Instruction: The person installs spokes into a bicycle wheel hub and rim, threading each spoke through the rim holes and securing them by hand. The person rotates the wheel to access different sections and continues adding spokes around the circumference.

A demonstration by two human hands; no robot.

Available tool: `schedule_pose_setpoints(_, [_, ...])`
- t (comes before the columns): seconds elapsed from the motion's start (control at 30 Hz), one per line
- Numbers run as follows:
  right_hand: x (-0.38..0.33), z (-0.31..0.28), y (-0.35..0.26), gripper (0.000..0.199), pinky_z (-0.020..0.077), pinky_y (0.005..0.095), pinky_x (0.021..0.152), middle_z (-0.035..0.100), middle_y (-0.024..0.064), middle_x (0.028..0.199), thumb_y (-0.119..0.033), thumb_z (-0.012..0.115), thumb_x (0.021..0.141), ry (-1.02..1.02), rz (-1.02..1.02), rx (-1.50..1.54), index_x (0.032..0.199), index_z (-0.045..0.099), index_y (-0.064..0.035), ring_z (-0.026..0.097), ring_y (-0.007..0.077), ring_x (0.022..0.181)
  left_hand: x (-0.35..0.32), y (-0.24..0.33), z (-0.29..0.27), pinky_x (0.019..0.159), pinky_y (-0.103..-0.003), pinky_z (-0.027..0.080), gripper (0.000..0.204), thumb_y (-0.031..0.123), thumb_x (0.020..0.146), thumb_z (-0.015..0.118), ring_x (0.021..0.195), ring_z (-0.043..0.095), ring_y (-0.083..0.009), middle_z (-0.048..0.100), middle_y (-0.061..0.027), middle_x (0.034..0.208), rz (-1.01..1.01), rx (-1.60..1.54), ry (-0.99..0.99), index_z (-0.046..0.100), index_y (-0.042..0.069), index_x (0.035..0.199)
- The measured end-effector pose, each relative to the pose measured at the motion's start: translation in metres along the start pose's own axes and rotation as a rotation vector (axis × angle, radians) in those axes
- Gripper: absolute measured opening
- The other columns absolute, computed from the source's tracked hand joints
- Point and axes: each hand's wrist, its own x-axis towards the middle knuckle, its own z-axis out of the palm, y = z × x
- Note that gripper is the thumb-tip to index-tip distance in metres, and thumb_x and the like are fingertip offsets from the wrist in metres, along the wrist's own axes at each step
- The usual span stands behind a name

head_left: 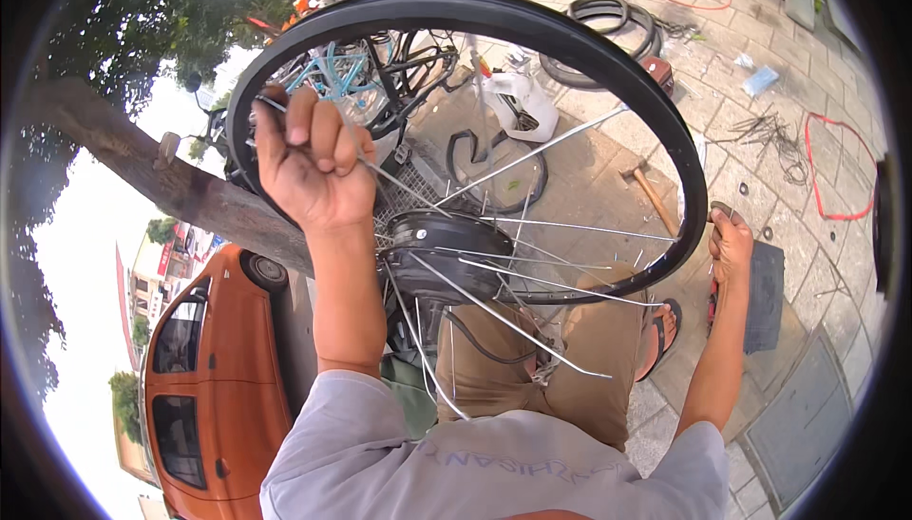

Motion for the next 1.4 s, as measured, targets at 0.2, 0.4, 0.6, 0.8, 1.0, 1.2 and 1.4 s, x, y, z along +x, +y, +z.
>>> schedule_pose_setpoints(0.2, [-0.125, 0.113, -0.23, 0.028, 0.0228, 0.0161, 0.044, 0.067, 0.0067, 0.093, -0.013, 0.071, 0.098, -0.486, -0.707, 0.076, 0.118, 0.066, 0.0053, 0.035, -0.0011, 0.053, -0.014, -0.006, -0.026, 0.044, -0.026, 0.026, 0.028, 0.03, 0.106, 0.055, 0.051, 0.032, -0.0089, 0.047, 0.0019, 0.076, -0.045, -0.156, -0.049, 0.063, 0.004, 0.112])
schedule_pose_setpoints(0.4, [-0.258, 0.283, -0.268, 0.023, 0.0483, 0.0192, 0.065, 0.073, 0.0031, 0.088, -0.015, 0.08, 0.091, -0.613, -1.163, -0.612, 0.106, 0.075, 0.001, 0.06, 0.0034, 0.074, -0.011, 0.0, -0.023, 0.043, -0.021, 0.029, 0.031, 0.031, 0.101, 0.066, 0.052, 0.036, -0.0058, 0.064, -0.0021, 0.091, -0.122, -0.046, -0.246, 0.066, 0.002, 0.111])
schedule_pose_setpoints(0.6, [-0.251, 0.36, -0.249, 0.021, 0.0536, 0.0268, 0.072, 0.074, 0.0063, 0.094, -0.017, 0.072, 0.095, -0.744, -1.514, -0.767, 0.109, 0.076, -0.0022, 0.069, 0.0106, 0.081, -0.003, -0.001, -0.025, 0.048, -0.024, 0.033, 0.035, 0.037, 0.1, 0.069, 0.052, 0.042, -0.0065, 0.048, 0.0023, 0.061, -0.199, -0.1, -0.313, 0.068, 0.003, 0.098])
schedule_pose_setpoints(0.8, [-0.258, 0.37, -0.25, 0.021, 0.0565, 0.0283, 0.077, 0.077, 0.0139, 0.097, -0.011, 0.073, 0.093, -0.716, -1.326, -0.907, 0.11, 0.075, 0.0006, 0.073, 0.015, 0.087, 0.002, -0.016, -0.045, 0.053, -0.022, 0.032, 0.029, 0.028, 0.103, 0.066, 0.06, 0.038, -0.0045, 0.052, 0.0023, 0.078, -0.199, -0.123, -0.259, 0.068, 0.0, 0.106])
schedule_pose_setpoints(1.0, [-0.27, 0.378, -0.265, 0.027, 0.052, 0.0257, 0.065, 0.073, 0.006, 0.09, -0.023, 0.069, 0.1, -0.653, -1.027, -1.035, 0.106, 0.073, 0.0026, 0.063, 0.0106, 0.071, 0.011, -0.018, -0.04, 0.048, -0.022, 0.032, 0.031, 0.034, 0.097, 0.074, 0.053, 0.041, -0.0046, 0.055, 0.0034, 0.074, -0.25, -0.106, -0.18, 0.066, 0.004, 0.099])
schedule_pose_setpoints(1.2, [-0.266, 0.375, -0.288, 0.025, 0.0381, 0.0216, 0.053, 0.058, 0.0008, 0.078, -0.028, 0.061, 0.105, -0.798, -0.673, -0.466, 0.097, 0.063, -0.0036, 0.047, 0.0074, 0.058, 0.012, -0.025, -0.04, 0.05, -0.021, 0.029, 0.028, 0.025, 0.098, 0.074, 0.056, 0.036, -0.0041, 0.05, 0.0043, 0.072, -0.178, 0.002, -0.132, 0.066, -0.001, 0.102])
schedule_pose_setpoints(1.4, [-0.256, 0.372, -0.291, 0.02, 0.0451, 0.0213, 0.059, 0.064, -0.0023, 0.078, -0.021, 0.061, 0.106, -0.683, -0.919, -0.569, 0.102, 0.071, -0.0034, 0.055, 0.0064, 0.065, 0.013, -0.03, -0.049, 0.049, -0.022, 0.028, 0.024, 0.018, 0.093, 0.078, 0.055, 0.035, -0.0054, 0.053, 0.0031, 0.069, -0.151, -0.108, -0.19, 0.069, -0.003, 0.1])
